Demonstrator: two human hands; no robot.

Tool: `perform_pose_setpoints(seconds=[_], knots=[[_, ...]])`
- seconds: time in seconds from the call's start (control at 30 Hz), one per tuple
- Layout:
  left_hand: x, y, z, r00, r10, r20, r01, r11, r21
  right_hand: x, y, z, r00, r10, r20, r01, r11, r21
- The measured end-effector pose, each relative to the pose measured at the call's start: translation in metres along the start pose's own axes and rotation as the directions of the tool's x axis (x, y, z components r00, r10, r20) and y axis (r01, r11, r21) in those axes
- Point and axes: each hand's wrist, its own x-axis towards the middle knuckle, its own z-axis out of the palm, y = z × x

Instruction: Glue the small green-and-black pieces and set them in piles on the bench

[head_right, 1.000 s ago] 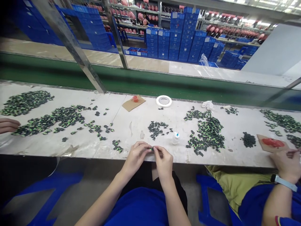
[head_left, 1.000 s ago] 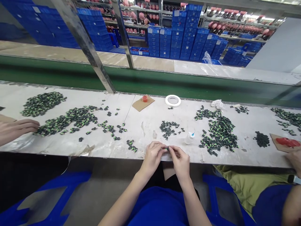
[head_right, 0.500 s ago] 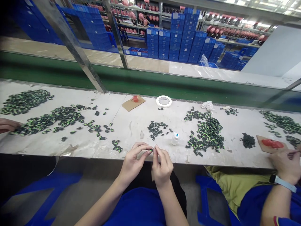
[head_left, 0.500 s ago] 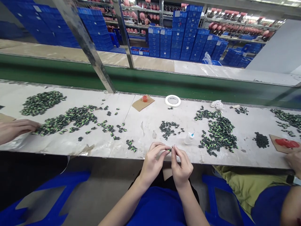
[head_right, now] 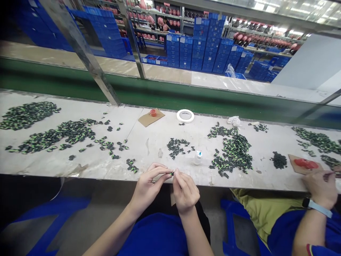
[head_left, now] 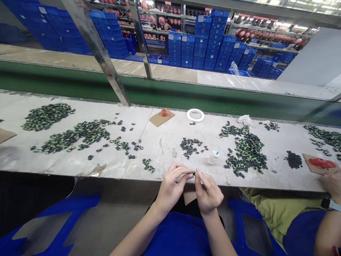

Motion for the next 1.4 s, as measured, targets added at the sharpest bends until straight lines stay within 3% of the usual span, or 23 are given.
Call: perform_pose_setpoints(seconds=[0.23, 0.37, 0.57, 0.8, 1.07, 1.3, 1.4], knots=[[-0.004, -0.002, 0.003, 0.994, -0.105, -0.004, 0.105, 0.994, -0.041, 0.003, -0.002, 0.002, 1.000, -0.028, -0.015, 0.027, 0.999, -0.025], [-0.004, -0.004, 0.002, 0.990, -0.139, -0.018, 0.139, 0.990, 0.008, 0.009, -0.002, -0.004, 0.991, 0.085, 0.107, -0.086, 0.996, 0.009], [-0.001, -0.005, 0.002, 0.997, -0.066, 0.048, 0.059, 0.989, 0.134, 0.021, 0.009, -0.017, 0.903, 0.224, 0.366, -0.267, 0.961, 0.069], [-0.001, -0.008, 0.000, 0.994, -0.095, 0.060, 0.079, 0.970, 0.229, 0.030, 0.017, -0.023, 0.773, 0.348, 0.531, -0.467, 0.878, 0.104], [0.001, -0.009, -0.003, 0.993, -0.110, 0.047, 0.096, 0.966, 0.241, 0.024, 0.018, -0.011, 0.678, 0.502, 0.536, -0.664, 0.731, 0.155], [0.002, -0.011, 0.000, 0.961, -0.266, 0.082, 0.260, 0.963, 0.074, 0.022, 0.025, -0.013, 0.647, 0.523, 0.555, -0.690, 0.712, 0.133], [0.002, -0.013, 0.002, 0.958, -0.281, 0.058, 0.276, 0.957, 0.087, 0.022, 0.025, -0.015, 0.631, 0.503, 0.591, -0.683, 0.722, 0.114]])
